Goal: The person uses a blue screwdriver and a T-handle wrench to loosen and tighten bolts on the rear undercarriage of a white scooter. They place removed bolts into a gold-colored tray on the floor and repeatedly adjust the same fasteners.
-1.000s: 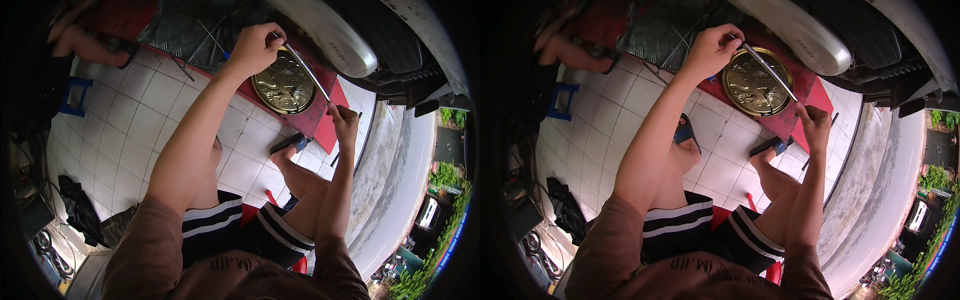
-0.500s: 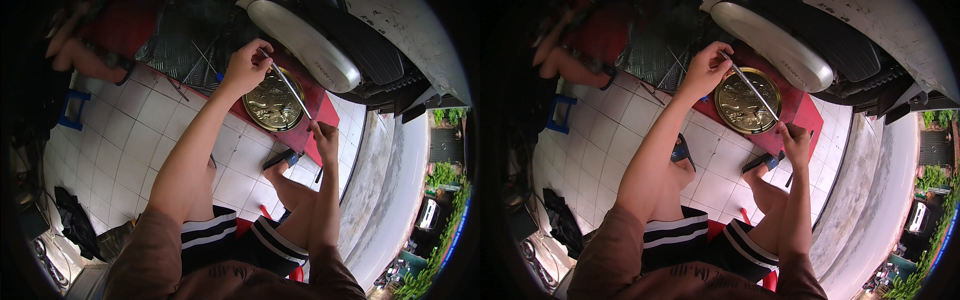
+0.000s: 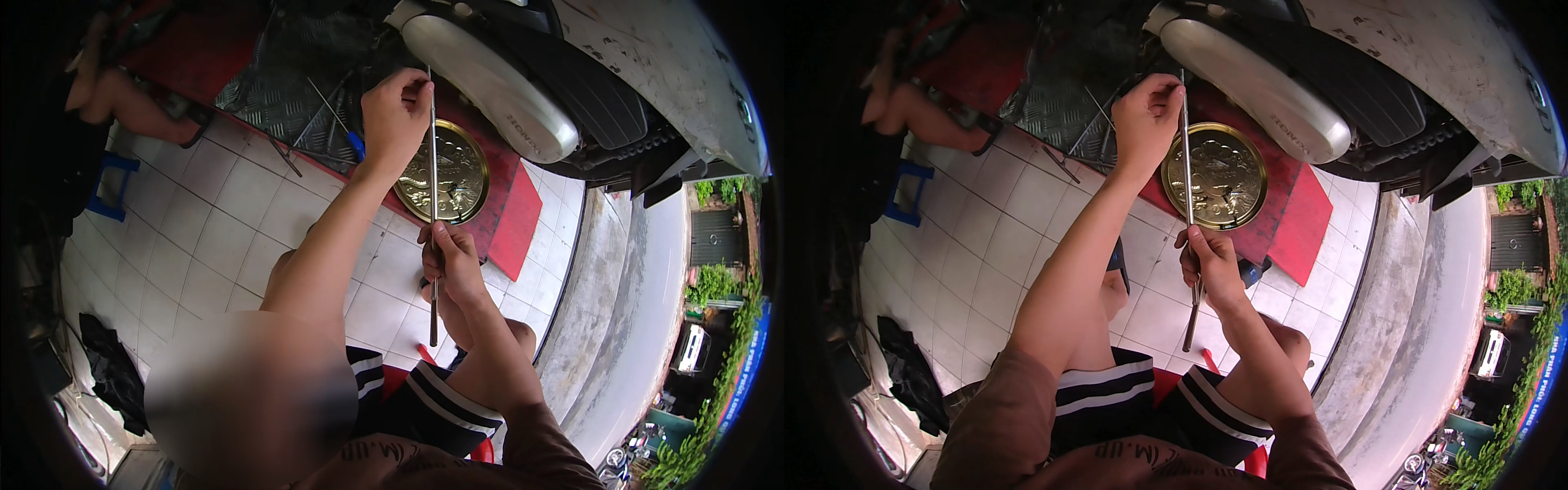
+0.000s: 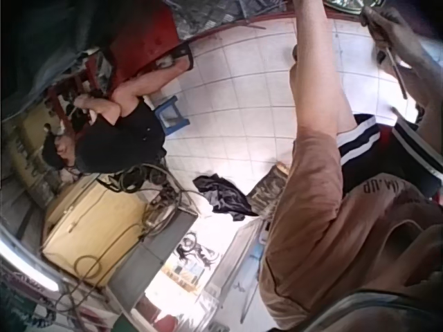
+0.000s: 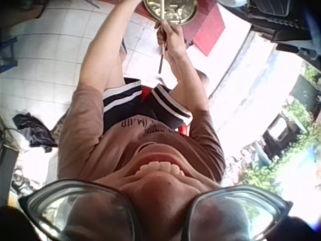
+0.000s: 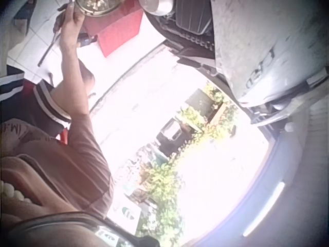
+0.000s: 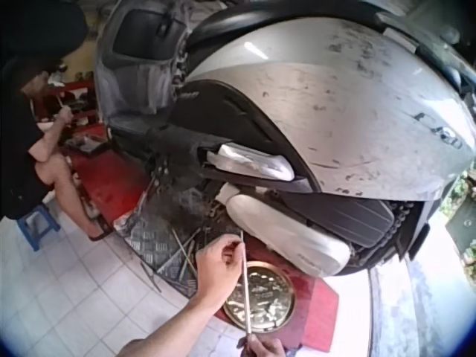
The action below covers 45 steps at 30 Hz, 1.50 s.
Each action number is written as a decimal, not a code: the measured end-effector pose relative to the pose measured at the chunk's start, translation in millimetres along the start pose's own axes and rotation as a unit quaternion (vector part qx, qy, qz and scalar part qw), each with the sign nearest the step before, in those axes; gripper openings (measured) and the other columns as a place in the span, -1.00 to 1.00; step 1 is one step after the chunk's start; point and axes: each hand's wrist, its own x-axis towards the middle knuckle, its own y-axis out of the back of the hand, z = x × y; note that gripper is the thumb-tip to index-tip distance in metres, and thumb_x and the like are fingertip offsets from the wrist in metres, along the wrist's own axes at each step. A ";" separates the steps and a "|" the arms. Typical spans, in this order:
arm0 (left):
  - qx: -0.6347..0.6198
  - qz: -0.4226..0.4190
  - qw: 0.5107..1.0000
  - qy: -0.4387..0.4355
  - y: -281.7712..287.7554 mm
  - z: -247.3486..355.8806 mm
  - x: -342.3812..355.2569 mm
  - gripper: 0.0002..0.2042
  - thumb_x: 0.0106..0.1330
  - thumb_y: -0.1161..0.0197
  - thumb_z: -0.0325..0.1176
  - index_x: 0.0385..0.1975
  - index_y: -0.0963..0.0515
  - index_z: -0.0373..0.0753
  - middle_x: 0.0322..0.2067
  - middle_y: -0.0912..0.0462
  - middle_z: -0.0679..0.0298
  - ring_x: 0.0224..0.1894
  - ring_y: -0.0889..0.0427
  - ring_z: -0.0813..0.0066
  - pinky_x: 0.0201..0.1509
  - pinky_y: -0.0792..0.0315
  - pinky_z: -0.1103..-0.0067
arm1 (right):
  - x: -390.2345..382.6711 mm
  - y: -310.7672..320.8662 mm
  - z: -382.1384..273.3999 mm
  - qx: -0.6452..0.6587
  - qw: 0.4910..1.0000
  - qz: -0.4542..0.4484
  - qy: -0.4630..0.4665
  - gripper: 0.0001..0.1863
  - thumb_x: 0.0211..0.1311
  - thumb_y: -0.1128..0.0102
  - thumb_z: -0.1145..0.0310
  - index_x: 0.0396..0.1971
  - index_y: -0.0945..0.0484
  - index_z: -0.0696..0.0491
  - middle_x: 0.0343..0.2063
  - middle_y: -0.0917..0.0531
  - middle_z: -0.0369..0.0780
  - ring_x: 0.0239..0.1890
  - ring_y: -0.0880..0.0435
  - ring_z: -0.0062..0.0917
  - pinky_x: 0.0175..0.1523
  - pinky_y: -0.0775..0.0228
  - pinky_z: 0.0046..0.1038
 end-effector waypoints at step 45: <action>0.111 -0.160 0.980 0.029 -43.2 20.5 90.3 -0.54 0.18 -0.29 -0.22 0.09 -0.51 -0.20 -0.34 -0.70 0.13 -0.28 -0.71 0.35 -0.16 -0.57 0.52 | 1.8 -95.7 -57.4 -0.008 0.976 -0.163 0.141 -0.60 0.32 -0.15 0.08 -0.33 -0.52 0.20 -0.52 -0.55 -0.23 -0.50 -0.49 -0.58 -0.39 -0.31 -0.55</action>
